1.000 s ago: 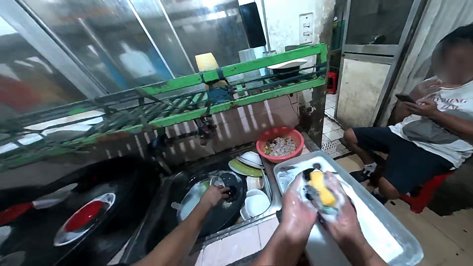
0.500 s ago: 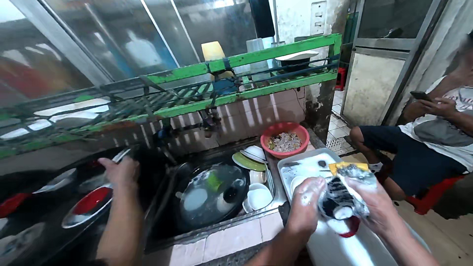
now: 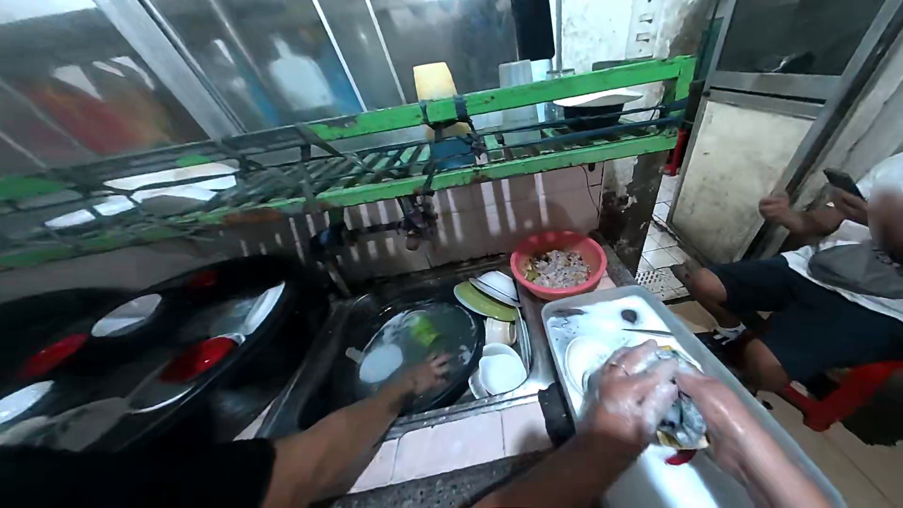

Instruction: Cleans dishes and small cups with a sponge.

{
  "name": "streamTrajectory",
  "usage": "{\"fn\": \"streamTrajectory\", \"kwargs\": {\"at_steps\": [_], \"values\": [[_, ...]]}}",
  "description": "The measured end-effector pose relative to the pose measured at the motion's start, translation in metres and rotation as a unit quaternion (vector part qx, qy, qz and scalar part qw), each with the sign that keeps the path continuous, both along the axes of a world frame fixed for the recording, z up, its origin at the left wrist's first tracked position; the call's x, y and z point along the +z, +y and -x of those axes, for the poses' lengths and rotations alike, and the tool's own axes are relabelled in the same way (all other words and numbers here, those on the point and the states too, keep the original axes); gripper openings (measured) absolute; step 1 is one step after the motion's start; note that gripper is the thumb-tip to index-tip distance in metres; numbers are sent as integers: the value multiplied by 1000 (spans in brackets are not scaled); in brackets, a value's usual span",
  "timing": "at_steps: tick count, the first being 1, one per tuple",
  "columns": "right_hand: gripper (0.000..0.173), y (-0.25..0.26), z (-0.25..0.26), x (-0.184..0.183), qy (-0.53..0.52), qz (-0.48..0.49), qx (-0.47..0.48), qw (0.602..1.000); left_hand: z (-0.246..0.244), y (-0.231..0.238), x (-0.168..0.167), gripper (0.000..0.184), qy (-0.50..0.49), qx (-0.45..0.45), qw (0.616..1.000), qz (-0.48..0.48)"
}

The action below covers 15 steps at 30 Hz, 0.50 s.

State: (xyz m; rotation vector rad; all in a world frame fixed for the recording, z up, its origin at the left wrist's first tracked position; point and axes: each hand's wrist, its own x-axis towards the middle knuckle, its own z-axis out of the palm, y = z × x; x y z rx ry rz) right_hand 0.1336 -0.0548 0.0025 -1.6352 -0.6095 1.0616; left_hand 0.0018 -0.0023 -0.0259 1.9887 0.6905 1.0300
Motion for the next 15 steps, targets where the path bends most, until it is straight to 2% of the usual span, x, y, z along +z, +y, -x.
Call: {"fn": "streamTrajectory", "kwargs": {"at_steps": [1,2,3,4,6,7,8,9,11,12,13,14,15], "values": [[36,1,4,5,-33,17,6,999,-4,-5,-2,38,18,15,1000,-13],[41,0,7,8,-80,23,29,996,-5,-6,2,40,30,24,998,42],[46,-3,12,11,-145,18,66,987,-4,-4,9,42,38,31,989,137],[50,-9,18,12,-229,3,116,967,-3,2,15,41,33,32,969,243],[48,-22,29,13,-405,-57,199,890,2,20,21,32,-22,-22,906,422],[46,-26,30,11,-452,-94,218,860,4,27,22,30,-46,-65,876,476],[45,-27,29,7,-453,-109,219,857,4,29,24,31,-62,-78,863,495],[45,-23,27,3,-407,-100,197,887,3,27,23,34,-67,-68,880,465],[46,-10,16,-5,-212,-61,80,972,-4,19,14,41,-37,-34,953,300],[43,-5,12,-7,-135,-51,31,989,-7,15,12,43,-12,-21,974,226],[42,-3,9,-6,-120,-37,23,992,-10,12,11,46,8,-14,982,186],[43,-5,8,-3,-162,-21,68,984,-10,13,11,45,14,-20,981,192],[42,-10,8,2,-246,-12,155,957,-8,16,12,42,2,-42,971,235]]}}
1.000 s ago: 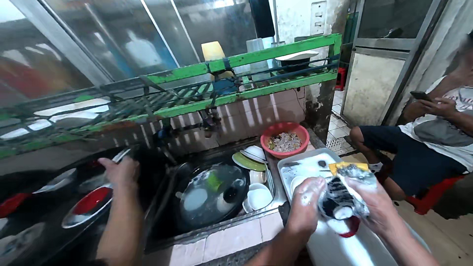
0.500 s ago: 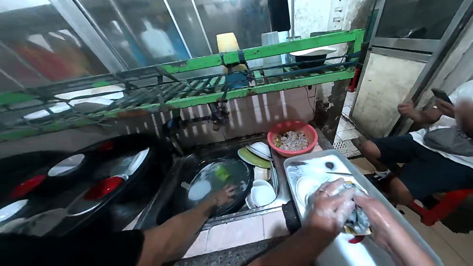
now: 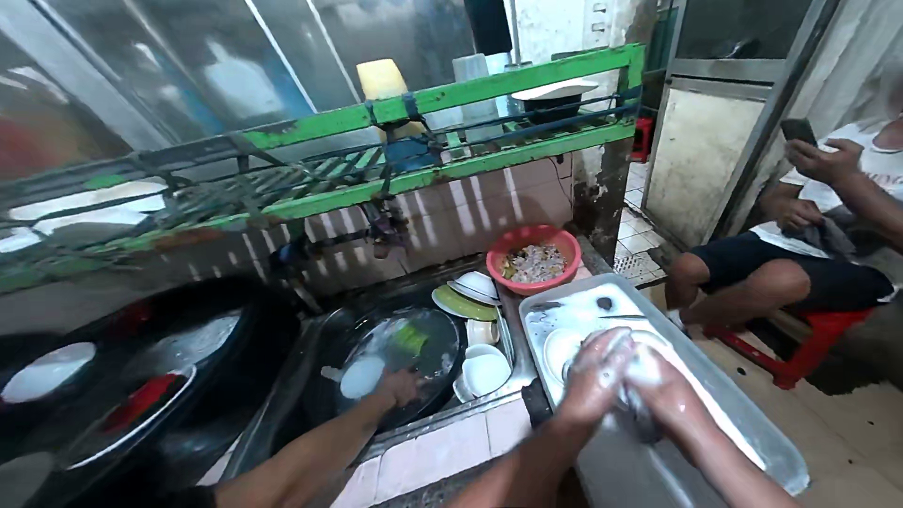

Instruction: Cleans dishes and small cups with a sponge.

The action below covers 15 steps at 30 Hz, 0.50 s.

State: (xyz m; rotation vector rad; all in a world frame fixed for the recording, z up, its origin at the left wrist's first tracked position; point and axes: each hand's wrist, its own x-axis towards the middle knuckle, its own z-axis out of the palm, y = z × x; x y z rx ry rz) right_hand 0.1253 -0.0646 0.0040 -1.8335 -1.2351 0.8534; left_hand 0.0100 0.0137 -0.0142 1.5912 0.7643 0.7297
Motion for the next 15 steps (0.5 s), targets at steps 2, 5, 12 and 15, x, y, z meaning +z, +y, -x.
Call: {"fn": "streamTrajectory", "kwargs": {"at_steps": [2,5,12,15], "values": [[29,-12,1,0,-228,-65,181,954,7,12,5,35,-31,-56,983,172],[24,-8,-14,-10,-408,-302,243,827,13,20,16,32,-32,-83,922,376],[38,11,6,-8,13,-104,-120,987,-11,3,6,46,-34,47,998,11],[47,-1,23,-8,-62,-108,-47,991,1,17,10,41,-21,-18,999,43]]}}
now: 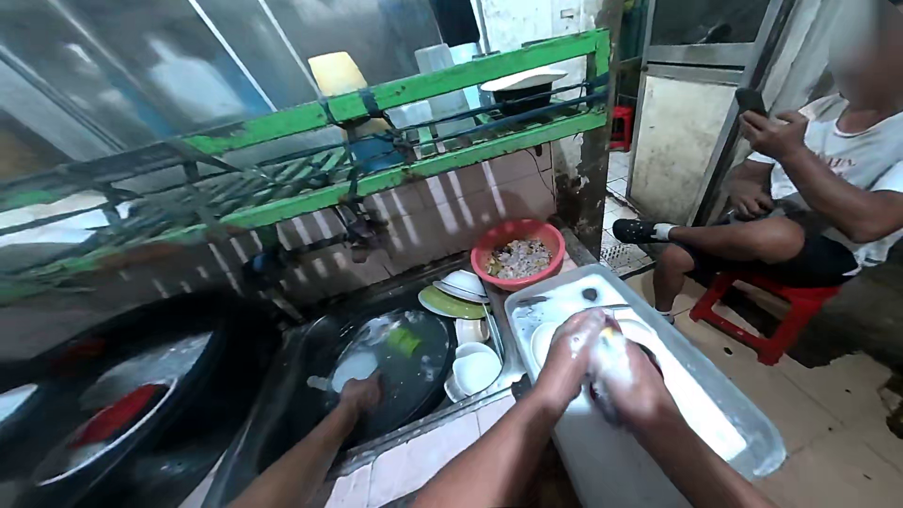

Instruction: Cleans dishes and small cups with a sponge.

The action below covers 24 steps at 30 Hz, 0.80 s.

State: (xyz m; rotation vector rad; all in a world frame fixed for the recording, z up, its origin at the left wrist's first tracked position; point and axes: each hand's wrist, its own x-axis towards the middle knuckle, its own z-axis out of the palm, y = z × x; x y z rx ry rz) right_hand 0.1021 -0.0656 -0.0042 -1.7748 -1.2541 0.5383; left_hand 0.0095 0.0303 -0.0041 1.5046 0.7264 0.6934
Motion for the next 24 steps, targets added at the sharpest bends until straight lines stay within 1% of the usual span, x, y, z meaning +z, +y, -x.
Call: {"fn": "streamTrajectory", "kwargs": {"at_steps": [1,2,3,4,5,6,7,8,9,10,11,12,13,14,15,16,17,19,20,22,24], "values": [[48,-8,1,-2,-123,-29,45,991,2,5,7,38,5,-25,997,73],[46,-14,-3,-8,-238,-58,82,966,1,9,13,34,19,-39,986,161],[41,-14,-10,-15,-318,-81,112,938,1,13,18,33,56,-61,973,215],[39,-13,-17,-14,-338,-54,150,928,1,16,22,34,98,-82,964,233],[38,-12,-22,-7,-310,3,181,933,1,17,26,39,125,-88,959,237],[39,-9,-26,5,-244,61,190,949,2,19,28,44,126,-82,957,247],[43,-6,-30,17,-133,91,173,972,4,21,27,51,98,-75,956,268],[52,-5,-34,24,15,86,133,987,6,22,24,56,49,-74,950,299],[59,-5,-37,26,171,56,92,979,8,22,19,60,-4,-72,940,333],[64,-7,-38,30,309,21,73,948,8,17,15,59,-56,-60,932,354],[64,-8,-39,32,399,7,69,914,6,9,14,56,-107,-38,923,368],[63,-8,-42,31,431,19,72,899,3,0,14,53,-158,-1,913,376],[60,-6,-48,26,414,51,65,906,-1,-5,15,50,-205,49,898,386],[58,-5,-55,19,360,97,45,927,-3,-5,12,46,-244,101,882,390],[59,-3,-62,11,296,143,18,944,-2,-3,10,41,-264,149,872,385],[62,-2,-69,4,248,168,-7,954,-1,0,9,38,-265,190,868,375],[62,-4,-71,3,233,153,-33,960,1,2,10,36,-254,221,871,359],[57,-9,-65,12,220,92,-64,969,3,1,10,38,-207,253,893,309],[56,-10,-60,18,189,71,-62,977,2,-3,8,38,-181,256,908,280],[53,-9,-51,29,85,52,-38,994,-5,-18,6,37,-126,248,935,218],[47,-5,-42,31,12,31,-31,999,-13,-29,5,37,-91,245,946,190]]}}
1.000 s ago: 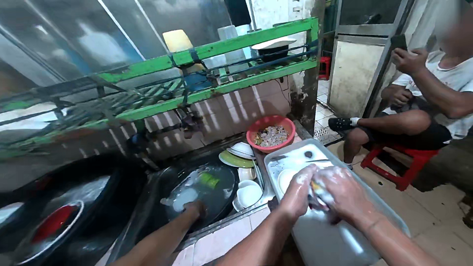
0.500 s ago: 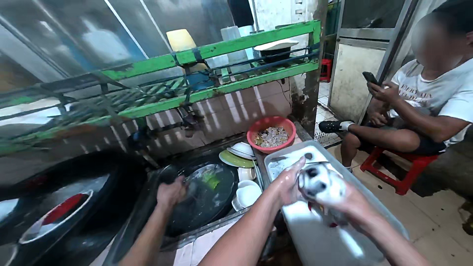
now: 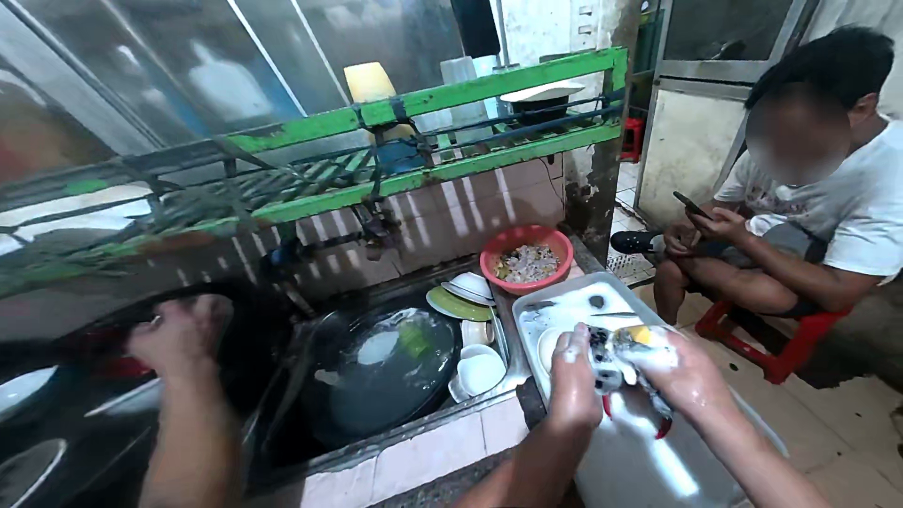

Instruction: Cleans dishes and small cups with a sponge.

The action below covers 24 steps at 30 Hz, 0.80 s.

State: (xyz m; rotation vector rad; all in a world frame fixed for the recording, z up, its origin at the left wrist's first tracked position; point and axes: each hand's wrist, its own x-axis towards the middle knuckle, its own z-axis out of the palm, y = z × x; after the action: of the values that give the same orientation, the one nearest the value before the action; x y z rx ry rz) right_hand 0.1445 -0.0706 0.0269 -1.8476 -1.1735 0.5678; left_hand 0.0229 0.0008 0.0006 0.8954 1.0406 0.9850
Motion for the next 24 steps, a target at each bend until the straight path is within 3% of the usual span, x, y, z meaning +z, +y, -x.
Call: {"fn": "streamTrajectory", "kwargs": {"at_steps": [5,9,14,19,21,24], "values": [[37,-4,8,-31,-104,-150,56,982,8,15,3,33,-1,11,1000,1],[36,-1,-9,-17,-102,-93,49,989,13,14,2,34,-47,-19,998,24],[31,2,18,-24,-202,-194,81,957,18,20,2,34,-22,-13,999,20],[27,9,0,-23,-249,-181,138,941,31,26,4,33,-41,-13,999,33],[28,13,11,-18,-273,-190,116,936,31,25,2,33,-39,-22,998,34],[33,13,34,-18,-282,-196,165,925,46,33,0,34,-5,-31,999,-16]]}}
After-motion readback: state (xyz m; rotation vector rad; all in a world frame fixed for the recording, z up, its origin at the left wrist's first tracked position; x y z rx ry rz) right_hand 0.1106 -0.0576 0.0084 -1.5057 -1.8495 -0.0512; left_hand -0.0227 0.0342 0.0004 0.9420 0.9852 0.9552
